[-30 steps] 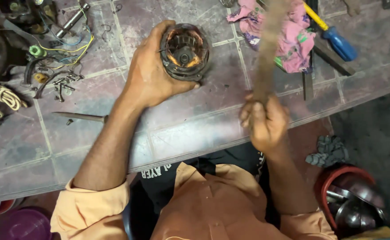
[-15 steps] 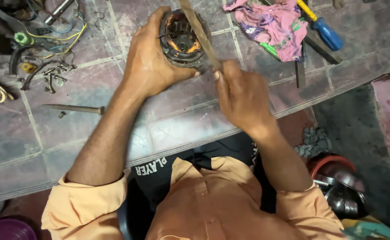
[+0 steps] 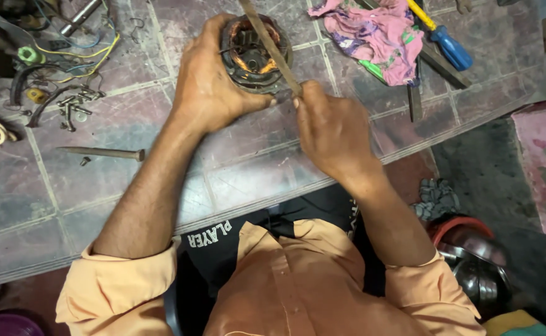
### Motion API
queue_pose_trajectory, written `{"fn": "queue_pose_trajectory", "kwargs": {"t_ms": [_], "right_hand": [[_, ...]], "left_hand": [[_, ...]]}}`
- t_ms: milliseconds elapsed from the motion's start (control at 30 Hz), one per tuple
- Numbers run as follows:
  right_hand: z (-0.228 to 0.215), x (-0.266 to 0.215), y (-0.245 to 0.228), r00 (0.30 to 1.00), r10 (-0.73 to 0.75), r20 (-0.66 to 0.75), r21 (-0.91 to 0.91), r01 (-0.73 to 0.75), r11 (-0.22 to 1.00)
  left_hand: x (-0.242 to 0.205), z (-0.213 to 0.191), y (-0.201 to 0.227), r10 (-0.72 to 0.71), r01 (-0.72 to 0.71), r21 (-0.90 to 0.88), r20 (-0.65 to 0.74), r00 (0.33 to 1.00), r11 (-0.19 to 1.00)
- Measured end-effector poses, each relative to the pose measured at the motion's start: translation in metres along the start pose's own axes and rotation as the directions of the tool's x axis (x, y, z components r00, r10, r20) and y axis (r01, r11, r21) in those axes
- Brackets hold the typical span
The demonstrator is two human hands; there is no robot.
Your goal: The recorder is repairing an electric motor stator using a file and a screwdriver to adjust components before removing the rotor.
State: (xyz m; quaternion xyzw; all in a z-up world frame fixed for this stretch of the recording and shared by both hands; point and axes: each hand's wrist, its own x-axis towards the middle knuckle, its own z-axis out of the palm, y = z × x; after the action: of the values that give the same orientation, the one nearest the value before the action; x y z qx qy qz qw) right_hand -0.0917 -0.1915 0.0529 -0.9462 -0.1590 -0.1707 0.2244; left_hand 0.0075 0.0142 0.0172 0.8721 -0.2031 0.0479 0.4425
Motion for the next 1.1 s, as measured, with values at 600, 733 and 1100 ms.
{"fn": "queue_pose_trajectory", "kwargs": {"t_ms": [600,733,1100], "right_hand": [[0.0,-0.01,0.014,0.998,-0.032,0.054,-0.293,0.046,0.955],[-0.005,-0.036,0.017,0.994,-0.089,0.063,-0.199,0.1,0.975],[0.005,0.005,0.02,0.992,-0.119,0.04,-0.196,0.125,0.973]], "left_hand": [[0.01,-0.002,0.009,-0.173,0.163,0.119,0.082,0.981,0.979],[0.007,-0.003,0.007,-0.184,0.178,0.147,0.029,0.983,0.973],[0.009,-0.006,0.016,-0.25,0.241,0.158,0.042,0.967,0.958]]}}
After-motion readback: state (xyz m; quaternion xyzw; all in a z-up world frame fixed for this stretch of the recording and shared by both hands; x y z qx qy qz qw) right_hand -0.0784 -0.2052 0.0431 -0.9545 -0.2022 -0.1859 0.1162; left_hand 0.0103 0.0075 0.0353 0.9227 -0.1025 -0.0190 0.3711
